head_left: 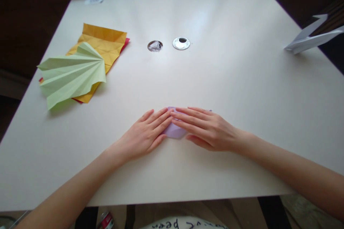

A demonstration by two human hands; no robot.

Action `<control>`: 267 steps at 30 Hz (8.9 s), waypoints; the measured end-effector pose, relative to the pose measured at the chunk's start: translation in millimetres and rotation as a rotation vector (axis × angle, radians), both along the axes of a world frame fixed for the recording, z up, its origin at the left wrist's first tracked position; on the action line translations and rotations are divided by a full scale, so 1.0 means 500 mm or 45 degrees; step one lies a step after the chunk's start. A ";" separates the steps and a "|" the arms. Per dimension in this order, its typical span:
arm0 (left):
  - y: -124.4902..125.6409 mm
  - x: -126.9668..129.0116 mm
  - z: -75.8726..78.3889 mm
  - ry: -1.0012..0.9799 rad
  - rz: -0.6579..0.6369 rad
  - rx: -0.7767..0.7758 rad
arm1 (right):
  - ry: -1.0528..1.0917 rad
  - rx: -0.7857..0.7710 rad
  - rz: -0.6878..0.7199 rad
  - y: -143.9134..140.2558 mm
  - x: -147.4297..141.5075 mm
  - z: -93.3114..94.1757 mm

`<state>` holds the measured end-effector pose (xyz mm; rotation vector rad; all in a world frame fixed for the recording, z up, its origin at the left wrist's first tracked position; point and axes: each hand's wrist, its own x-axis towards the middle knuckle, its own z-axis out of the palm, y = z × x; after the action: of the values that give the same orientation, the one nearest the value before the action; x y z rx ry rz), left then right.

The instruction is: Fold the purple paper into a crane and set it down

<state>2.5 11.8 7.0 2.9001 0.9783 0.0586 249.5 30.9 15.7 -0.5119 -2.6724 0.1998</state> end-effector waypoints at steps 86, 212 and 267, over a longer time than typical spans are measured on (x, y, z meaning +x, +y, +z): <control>-0.017 0.022 0.015 -0.780 0.432 -0.350 | 0.222 -0.534 -0.300 0.000 -0.011 -0.013; -0.100 0.052 0.035 0.097 0.167 0.319 | 0.050 -0.111 -0.050 -0.015 -0.011 0.006; -0.060 0.028 0.023 -0.379 0.173 -0.033 | -0.021 -0.233 0.068 0.000 0.027 0.011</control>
<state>16.5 -18.1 18.4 2.6901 1.1052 0.4664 263.0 30.9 21.2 -0.4994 -2.7000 0.4610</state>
